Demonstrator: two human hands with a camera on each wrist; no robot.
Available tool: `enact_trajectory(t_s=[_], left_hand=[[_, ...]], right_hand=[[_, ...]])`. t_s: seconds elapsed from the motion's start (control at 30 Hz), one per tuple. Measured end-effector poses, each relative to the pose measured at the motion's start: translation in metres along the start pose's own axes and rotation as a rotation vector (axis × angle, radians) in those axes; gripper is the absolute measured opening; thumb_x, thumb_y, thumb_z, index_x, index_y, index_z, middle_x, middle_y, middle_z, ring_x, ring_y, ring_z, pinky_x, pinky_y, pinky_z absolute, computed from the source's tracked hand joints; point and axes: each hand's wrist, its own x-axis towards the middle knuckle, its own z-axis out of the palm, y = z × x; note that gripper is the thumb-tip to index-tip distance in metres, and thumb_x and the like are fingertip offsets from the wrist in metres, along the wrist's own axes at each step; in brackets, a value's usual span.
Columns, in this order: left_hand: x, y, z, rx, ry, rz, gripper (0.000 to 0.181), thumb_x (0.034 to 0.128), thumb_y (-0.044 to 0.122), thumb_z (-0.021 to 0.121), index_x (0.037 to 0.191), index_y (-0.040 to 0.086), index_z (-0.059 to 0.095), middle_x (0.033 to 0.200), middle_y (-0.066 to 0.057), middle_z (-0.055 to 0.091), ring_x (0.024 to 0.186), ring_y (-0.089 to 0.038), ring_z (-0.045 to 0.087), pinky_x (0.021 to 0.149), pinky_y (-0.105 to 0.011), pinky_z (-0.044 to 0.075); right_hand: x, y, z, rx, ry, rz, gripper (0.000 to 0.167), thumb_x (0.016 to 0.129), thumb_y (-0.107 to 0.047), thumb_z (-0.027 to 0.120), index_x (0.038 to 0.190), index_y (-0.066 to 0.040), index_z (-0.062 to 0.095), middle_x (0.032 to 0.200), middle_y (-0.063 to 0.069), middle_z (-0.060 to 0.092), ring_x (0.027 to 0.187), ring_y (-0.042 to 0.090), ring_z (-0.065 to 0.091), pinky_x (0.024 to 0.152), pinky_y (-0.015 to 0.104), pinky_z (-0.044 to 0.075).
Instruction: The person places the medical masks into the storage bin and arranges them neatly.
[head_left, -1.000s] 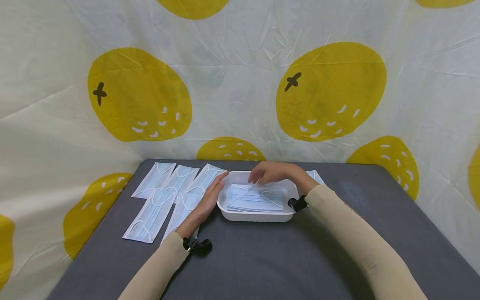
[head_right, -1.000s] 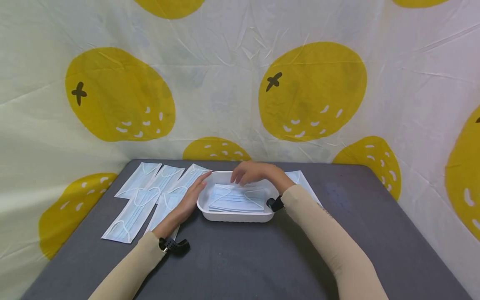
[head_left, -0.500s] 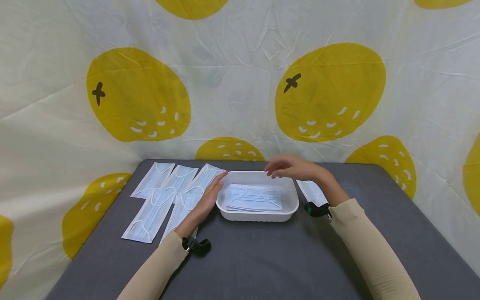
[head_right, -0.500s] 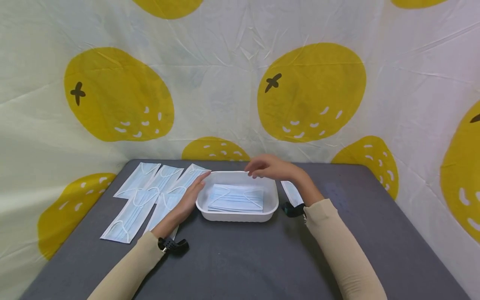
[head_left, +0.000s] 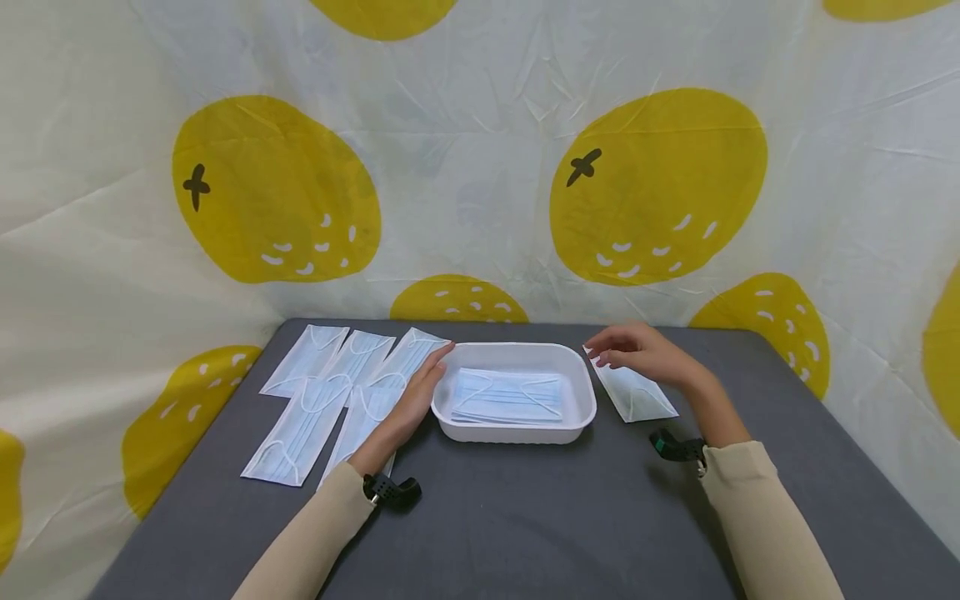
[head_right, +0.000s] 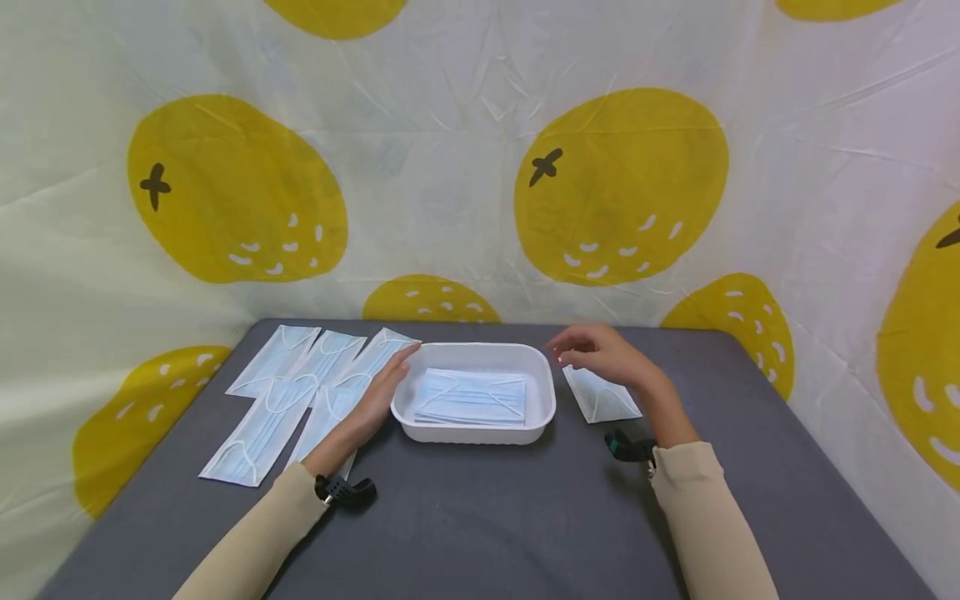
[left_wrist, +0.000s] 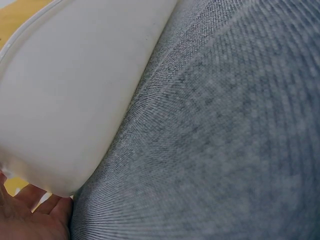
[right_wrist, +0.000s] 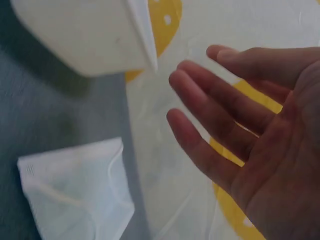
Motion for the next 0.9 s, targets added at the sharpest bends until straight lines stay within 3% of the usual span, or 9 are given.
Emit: enact_trajectory(t_s=[0.23,0.43,0.7,0.8,0.9], left_hand=[[0.001,-0.001,0.000,-0.005,0.005,0.002,0.049,0.1136,0.031,0.033,0.162,0.026,0.035,0.172,-0.001,0.026,0.161,-0.025,0.017,0.131,-0.056,0.007],[0.001,-0.001,0.000,-0.004,0.004,-0.003,0.049,0.1136,0.032,0.032,0.162,0.025,0.034,0.172,-0.002,0.026,0.162,-0.026,0.016,0.131,-0.056,0.007],[0.000,-0.001,0.000,0.003,0.004,-0.010,0.049,0.1138,0.031,0.032,0.162,0.027,0.034,0.172,-0.001,0.025,0.162,-0.025,0.016,0.131,-0.056,0.007],[-0.001,0.000,0.001,0.006,0.006,-0.014,0.049,0.1138,0.030,0.031,0.162,0.027,0.033,0.172,-0.001,0.025,0.162,-0.025,0.016,0.131,-0.057,0.007],[-0.001,0.001,0.001,0.006,0.005,-0.015,0.049,0.1138,0.030,0.031,0.163,0.027,0.033,0.172,-0.001,0.025,0.162,-0.026,0.016,0.131,-0.057,0.007]], right_hand=[[-0.016,0.024,-0.009,-0.068,0.080,0.071,0.028,0.101,-0.008,0.062,0.127,-0.001,0.069,0.123,0.024,0.072,0.105,0.028,0.073,0.083,0.028,0.058],[-0.026,0.043,-0.015,-0.056,0.086,0.145,0.031,0.102,-0.008,0.061,0.129,0.006,0.065,0.128,0.028,0.068,0.107,0.030,0.073,0.085,0.021,0.057],[-0.033,0.064,-0.015,-0.096,0.079,0.130,0.034,0.096,-0.005,0.067,0.125,0.011,0.064,0.123,0.032,0.068,0.106,0.038,0.068,0.081,0.016,0.054],[-0.035,0.068,-0.015,-0.125,0.084,0.147,0.037,0.094,-0.004,0.069,0.127,0.012,0.063,0.123,0.033,0.067,0.108,0.043,0.067,0.084,0.023,0.056],[-0.036,0.070,-0.017,-0.144,0.081,0.175,0.042,0.093,-0.005,0.071,0.130,0.012,0.061,0.126,0.035,0.065,0.113,0.049,0.065,0.091,0.041,0.059]])
